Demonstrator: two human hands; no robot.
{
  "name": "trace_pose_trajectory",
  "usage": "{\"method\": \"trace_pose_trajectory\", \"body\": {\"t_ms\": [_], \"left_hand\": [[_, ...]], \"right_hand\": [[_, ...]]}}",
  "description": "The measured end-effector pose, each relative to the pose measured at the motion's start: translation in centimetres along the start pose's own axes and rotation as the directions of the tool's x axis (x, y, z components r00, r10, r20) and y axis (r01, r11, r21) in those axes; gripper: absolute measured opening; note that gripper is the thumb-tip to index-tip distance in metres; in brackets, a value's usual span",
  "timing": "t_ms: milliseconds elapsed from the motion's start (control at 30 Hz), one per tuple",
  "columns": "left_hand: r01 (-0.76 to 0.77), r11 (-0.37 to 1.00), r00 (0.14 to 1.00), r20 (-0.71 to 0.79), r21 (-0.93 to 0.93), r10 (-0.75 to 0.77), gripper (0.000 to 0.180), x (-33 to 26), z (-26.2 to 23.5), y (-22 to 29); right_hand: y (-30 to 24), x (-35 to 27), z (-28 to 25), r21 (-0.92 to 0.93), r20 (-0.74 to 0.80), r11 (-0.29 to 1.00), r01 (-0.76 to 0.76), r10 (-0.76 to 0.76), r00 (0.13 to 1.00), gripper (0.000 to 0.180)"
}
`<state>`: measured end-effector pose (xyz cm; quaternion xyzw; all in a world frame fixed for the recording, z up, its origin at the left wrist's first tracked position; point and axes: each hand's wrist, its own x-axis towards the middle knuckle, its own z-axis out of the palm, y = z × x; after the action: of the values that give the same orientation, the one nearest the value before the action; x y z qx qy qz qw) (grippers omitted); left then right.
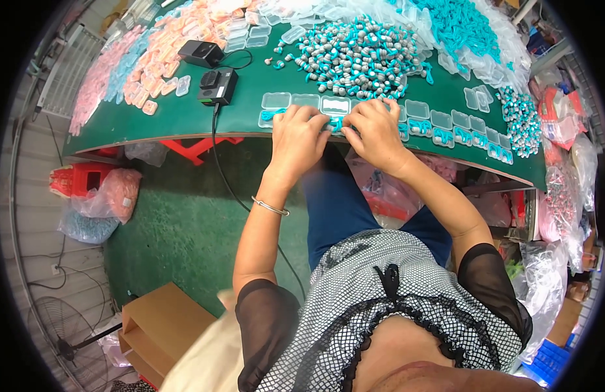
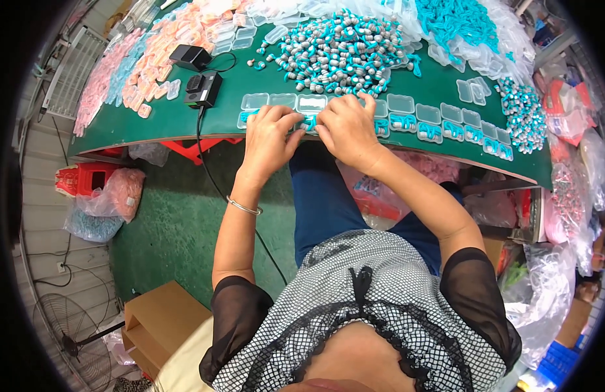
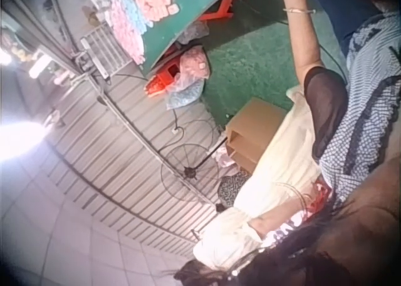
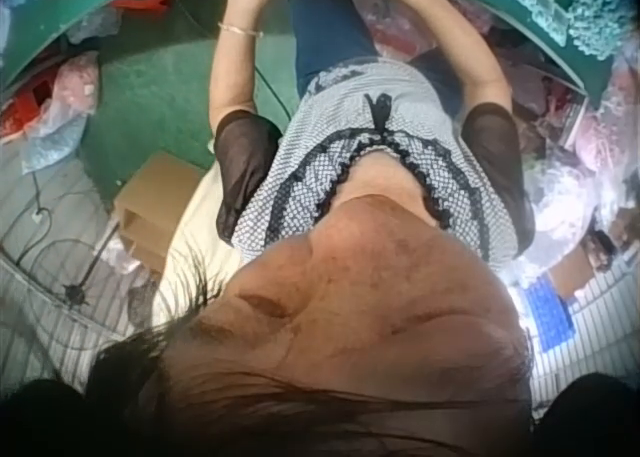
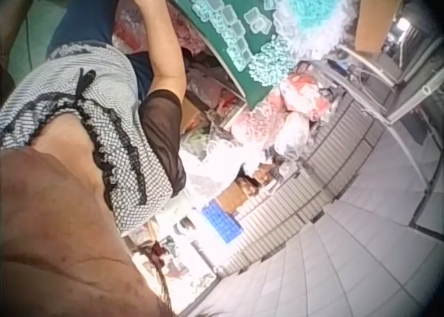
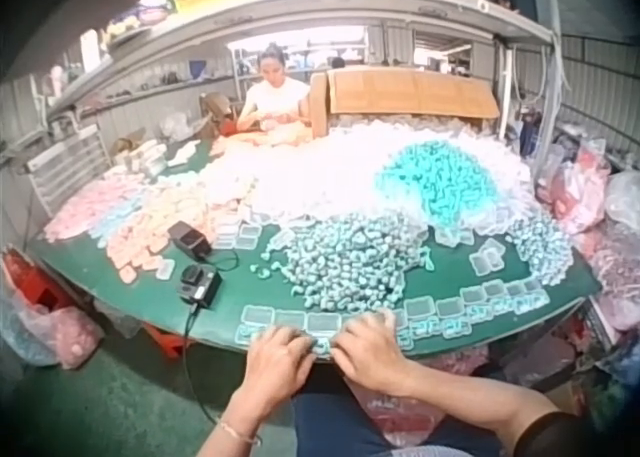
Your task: Sorting and packaging small beads or jewelry components into small plastic containers.
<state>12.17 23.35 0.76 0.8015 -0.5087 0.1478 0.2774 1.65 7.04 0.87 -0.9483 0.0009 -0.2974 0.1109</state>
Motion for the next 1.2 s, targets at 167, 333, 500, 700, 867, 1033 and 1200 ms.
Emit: {"method": "trace_pose_trajectory", "body": {"t_ms": [167,333,500,700,867,1033,1200], "left_hand": [[0.028,0.998,0.998,-0.057,0.055,-0.025,0.026,0.1,-0.2,0.8],[0.024,0.995,0.999,0.023,0.097,-0.026,0.025,0.2,-0.3,0.8],[0.018,0.997,1.0,0.018,0.072,-0.02,0.024,0.3,-0.2,0.6],[-0.05,0.999,0.997,-0.057,0.011,0.05,0.011,0.4,0.0,0.9],[-0.065,0.998,0.997,-0.048,0.018,0.066,0.019,-0.1,0.5,0.4],[-0.058,0.998,0.996,-0.07,-0.004,0.058,0.013,-0.2,0.8,0.5],[0.011,0.999,0.997,-0.083,0.039,-0.008,0.027,-0.3,0.7,1.1]], "right_hand": [[0.0,-0.1,-0.2,0.013,0.01,1.0,-0.018,0.018,1.0,0.008],[0.1,-0.3,-0.2,0.022,0.012,0.999,-0.036,0.036,0.999,0.014],[0.1,-0.3,-0.1,-0.015,0.022,1.0,-0.02,0.02,1.0,0.017],[0.5,-0.2,-0.2,-0.021,0.007,0.999,-0.033,0.034,0.999,0.016],[0.3,-0.4,-0.2,-0.036,0.076,0.999,-0.008,0.011,0.997,0.015],[0.4,-0.2,-0.6,-0.04,0.052,0.999,0.011,-0.009,0.999,0.017],[0.6,-0.4,-0.4,-0.017,-0.002,1.0,0.0,0.0,1.0,0.021]]}}
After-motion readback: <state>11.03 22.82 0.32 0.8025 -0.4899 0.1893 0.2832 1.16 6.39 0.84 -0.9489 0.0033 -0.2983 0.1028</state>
